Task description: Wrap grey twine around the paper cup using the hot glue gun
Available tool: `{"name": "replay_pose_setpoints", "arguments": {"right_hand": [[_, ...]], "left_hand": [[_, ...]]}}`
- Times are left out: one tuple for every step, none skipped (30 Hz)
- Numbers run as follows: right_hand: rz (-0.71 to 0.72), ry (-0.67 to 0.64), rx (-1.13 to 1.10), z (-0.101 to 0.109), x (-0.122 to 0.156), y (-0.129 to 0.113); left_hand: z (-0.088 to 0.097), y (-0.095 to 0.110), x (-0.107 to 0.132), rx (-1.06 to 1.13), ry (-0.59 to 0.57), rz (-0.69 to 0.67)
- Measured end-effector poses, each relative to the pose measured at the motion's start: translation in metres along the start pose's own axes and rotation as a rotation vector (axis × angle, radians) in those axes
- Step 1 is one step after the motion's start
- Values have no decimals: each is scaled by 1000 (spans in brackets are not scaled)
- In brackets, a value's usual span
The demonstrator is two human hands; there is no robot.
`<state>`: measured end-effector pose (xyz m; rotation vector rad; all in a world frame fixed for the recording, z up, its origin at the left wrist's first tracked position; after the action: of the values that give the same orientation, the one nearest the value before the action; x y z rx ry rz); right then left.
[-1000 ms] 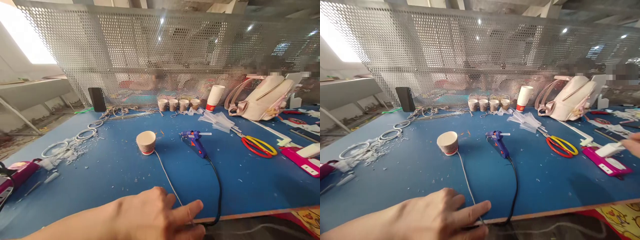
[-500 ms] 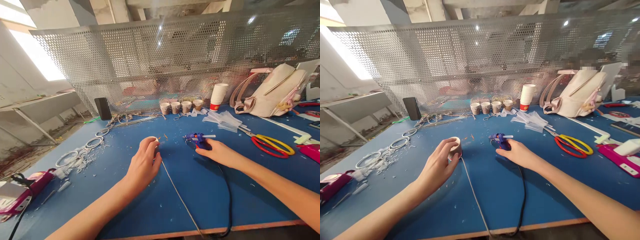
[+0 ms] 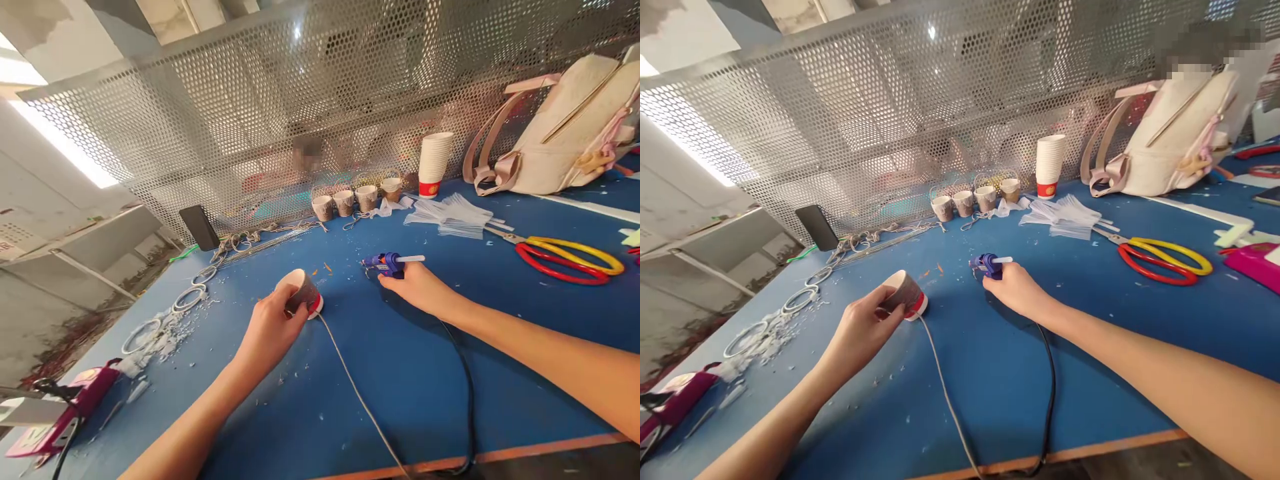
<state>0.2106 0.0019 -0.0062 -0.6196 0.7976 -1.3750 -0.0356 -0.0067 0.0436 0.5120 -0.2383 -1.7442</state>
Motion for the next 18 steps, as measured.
{"name": "replay_pose_setpoints", "arguments": {"right_hand": [[24, 4, -51, 0, 4, -4], [49, -3, -111, 1, 9, -10], [80, -16, -188, 2, 16, -16], [108, -45, -254, 2, 23, -23], [132, -71, -290, 3, 30, -29], [158, -68, -299, 4, 37, -34], [184, -61, -282, 5, 43, -38], [208, -57, -256, 5, 48, -41], [234, -56, -229, 5, 51, -42], [259, -66, -202, 3, 53, -43], [280, -85, -181, 1, 55, -43], [296, -101, -164, -1, 56, -42], [309, -114, -146, -3, 57, -41], [323, -121, -128, -4, 58, -40], [333, -126, -109, -5, 58, -40], [340, -127, -90, -5, 59, -40], [351, -123, -71, -5, 60, -41], [362, -120, -52, -5, 61, -42]], "left_hand": [[0, 0, 1, 92, -21, 30], [0, 1, 1, 185, -45, 60], [-1, 1, 2, 274, -70, 88], [-3, 2, 3, 356, -90, 116], [-5, 2, 4, 429, -107, 141], [-6, 3, 5, 493, -119, 163], [-8, 3, 5, 548, -132, 182], [-10, 4, 6, 595, -146, 198], [-12, 4, 6, 637, -161, 213], [-14, 4, 6, 674, -180, 226], [-16, 3, 6, 708, -197, 237], [-17, 2, 6, 737, -210, 246], [-18, 2, 7, 760, -222, 251], [-18, 1, 7, 778, -228, 253], [-19, 1, 7, 792, -234, 250], [-19, 1, 7, 801, -242, 246], [-19, 1, 8, 805, -249, 242], [-19, 1, 8, 806, -256, 239]]}}
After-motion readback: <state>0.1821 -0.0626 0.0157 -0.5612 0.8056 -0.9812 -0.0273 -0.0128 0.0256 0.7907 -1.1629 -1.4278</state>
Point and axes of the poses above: each hand's wrist, its own x-axis away from the middle knuckle, its own z-axis out of the back of the hand, y = z × x, the point moved 4 cm from there along -x, towards the middle knuckle, and after that the axes turned 7 degrees about z, right-handed, at the moved point
